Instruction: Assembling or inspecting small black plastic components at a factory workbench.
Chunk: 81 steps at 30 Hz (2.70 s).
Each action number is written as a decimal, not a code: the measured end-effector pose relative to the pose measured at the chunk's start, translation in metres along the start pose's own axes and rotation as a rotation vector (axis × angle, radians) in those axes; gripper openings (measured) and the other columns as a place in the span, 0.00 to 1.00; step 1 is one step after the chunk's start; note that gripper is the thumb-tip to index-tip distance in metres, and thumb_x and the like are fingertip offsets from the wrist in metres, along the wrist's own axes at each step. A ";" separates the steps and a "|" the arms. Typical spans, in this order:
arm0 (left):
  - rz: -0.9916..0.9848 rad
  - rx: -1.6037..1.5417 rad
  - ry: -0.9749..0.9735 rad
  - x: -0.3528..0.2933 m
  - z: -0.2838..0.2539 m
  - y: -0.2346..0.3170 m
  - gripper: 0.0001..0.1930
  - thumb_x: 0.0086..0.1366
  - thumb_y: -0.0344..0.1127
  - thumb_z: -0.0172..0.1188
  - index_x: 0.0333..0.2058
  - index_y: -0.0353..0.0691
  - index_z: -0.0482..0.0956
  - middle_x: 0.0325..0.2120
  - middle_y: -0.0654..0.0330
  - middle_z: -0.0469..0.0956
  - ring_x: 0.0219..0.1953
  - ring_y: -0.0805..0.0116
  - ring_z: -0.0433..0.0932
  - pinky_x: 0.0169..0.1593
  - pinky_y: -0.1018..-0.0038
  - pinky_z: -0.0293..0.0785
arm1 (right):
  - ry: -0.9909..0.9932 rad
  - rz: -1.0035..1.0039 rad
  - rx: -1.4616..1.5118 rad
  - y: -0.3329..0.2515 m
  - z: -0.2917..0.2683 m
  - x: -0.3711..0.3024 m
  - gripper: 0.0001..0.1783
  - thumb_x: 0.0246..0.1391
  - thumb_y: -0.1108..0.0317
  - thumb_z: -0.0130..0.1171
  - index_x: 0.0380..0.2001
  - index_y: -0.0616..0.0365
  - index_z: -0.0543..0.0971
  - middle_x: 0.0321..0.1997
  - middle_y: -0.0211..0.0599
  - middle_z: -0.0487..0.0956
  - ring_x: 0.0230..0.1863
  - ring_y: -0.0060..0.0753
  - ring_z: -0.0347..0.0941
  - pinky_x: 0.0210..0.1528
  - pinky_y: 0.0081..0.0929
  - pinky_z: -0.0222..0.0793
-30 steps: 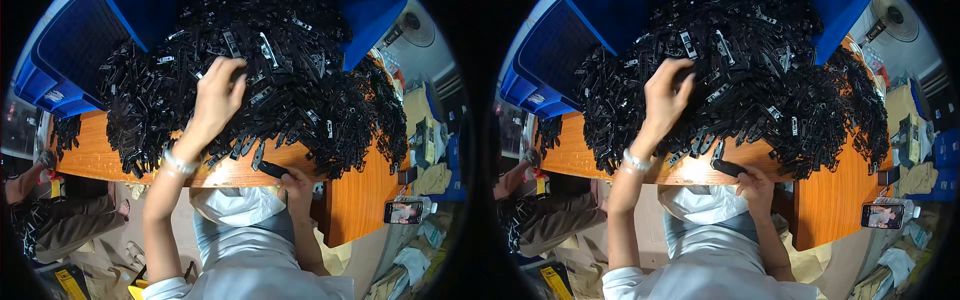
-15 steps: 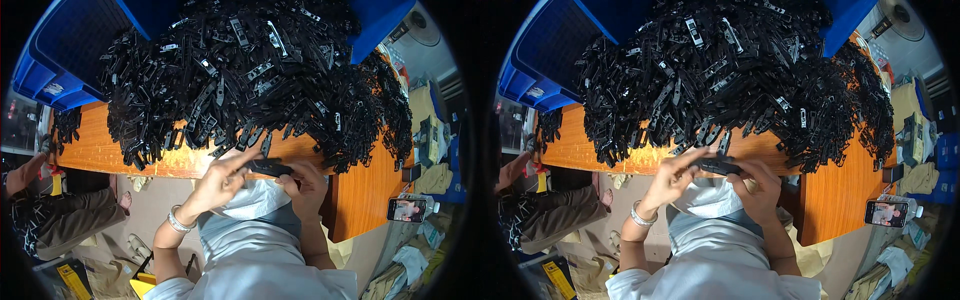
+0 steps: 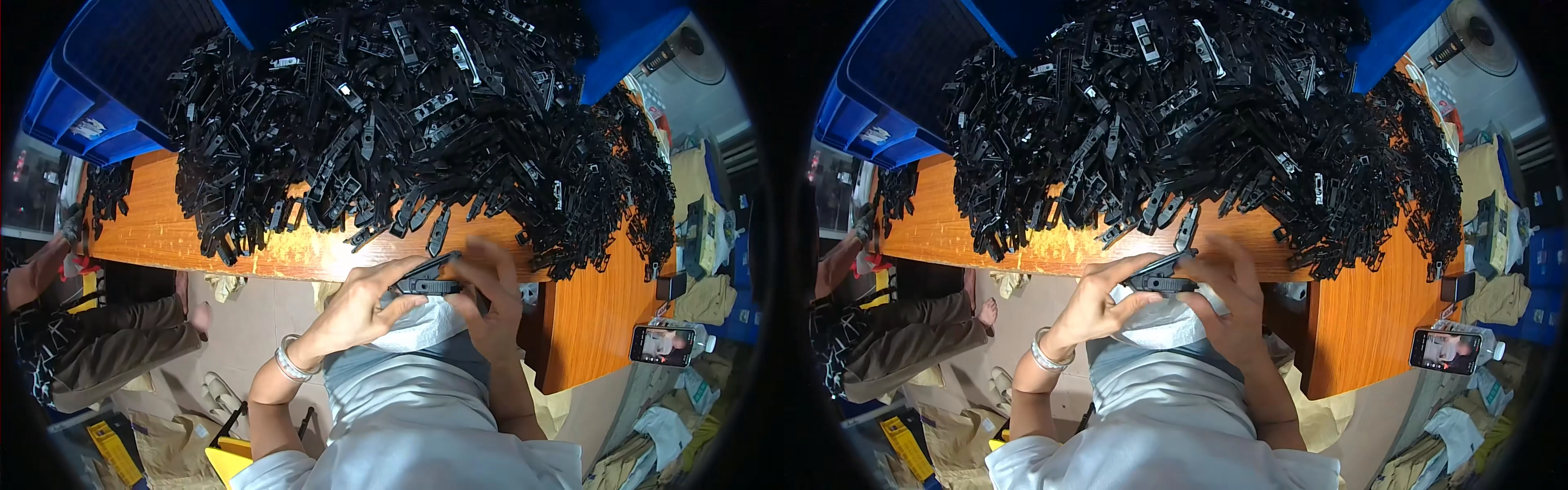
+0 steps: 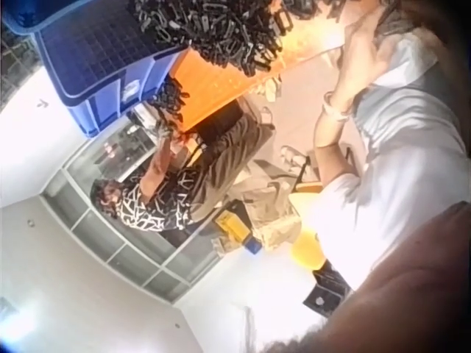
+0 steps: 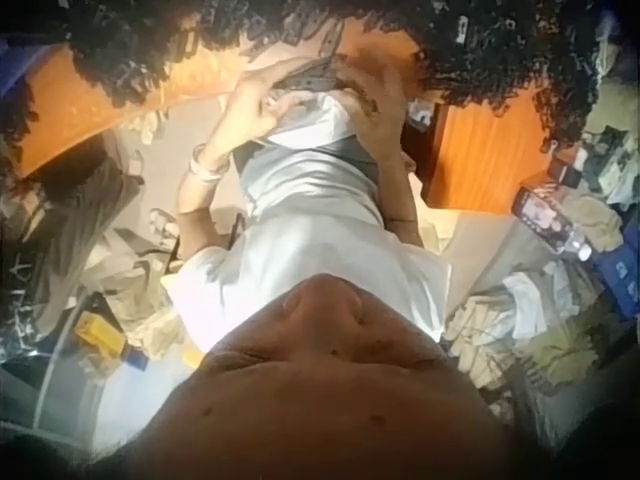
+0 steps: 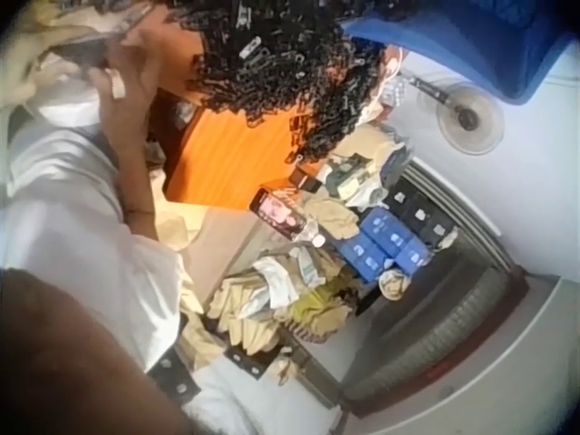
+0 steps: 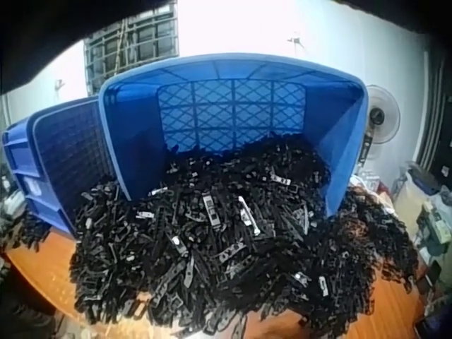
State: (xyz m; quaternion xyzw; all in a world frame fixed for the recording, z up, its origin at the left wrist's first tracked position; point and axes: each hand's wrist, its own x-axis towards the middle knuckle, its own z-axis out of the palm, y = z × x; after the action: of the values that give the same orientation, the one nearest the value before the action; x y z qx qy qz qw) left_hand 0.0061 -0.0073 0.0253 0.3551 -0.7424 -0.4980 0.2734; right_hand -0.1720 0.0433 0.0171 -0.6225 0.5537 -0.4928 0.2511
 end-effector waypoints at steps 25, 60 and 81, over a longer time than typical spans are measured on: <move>-0.143 0.966 0.680 -0.010 -0.055 -0.068 0.05 0.53 0.27 0.55 0.29 0.31 0.73 0.24 0.48 0.70 0.22 0.49 0.71 0.25 0.63 0.67 | -0.244 0.098 0.022 0.024 0.013 -0.027 0.09 0.44 0.78 0.56 0.32 0.64 0.78 0.28 0.38 0.76 0.27 0.27 0.73 0.30 0.21 0.66; -0.011 -0.146 0.472 -0.003 0.039 -0.034 0.16 0.48 0.21 0.62 0.38 0.34 0.72 0.30 0.61 0.73 0.28 0.79 0.70 0.32 0.84 0.67 | 0.313 0.138 -0.735 0.047 -0.024 -0.021 0.10 0.41 0.79 0.59 0.31 0.59 0.76 0.33 0.39 0.70 0.28 0.37 0.70 0.27 0.27 0.65; -0.173 -1.049 -0.038 0.010 0.060 -0.027 0.09 0.55 0.21 0.54 0.37 0.29 0.73 0.24 0.60 0.74 0.22 0.76 0.72 0.24 0.80 0.66 | -0.045 -0.131 -0.077 0.019 -0.025 -0.028 0.13 0.37 0.79 0.59 0.31 0.62 0.76 0.37 0.40 0.71 0.34 0.36 0.68 0.35 0.25 0.65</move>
State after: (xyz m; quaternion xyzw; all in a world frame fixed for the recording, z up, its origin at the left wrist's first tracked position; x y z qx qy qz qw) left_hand -0.0382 0.0109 -0.0208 0.2216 -0.3665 -0.8296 0.3584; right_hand -0.2001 0.0700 0.0012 -0.6774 0.5248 -0.4724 0.2064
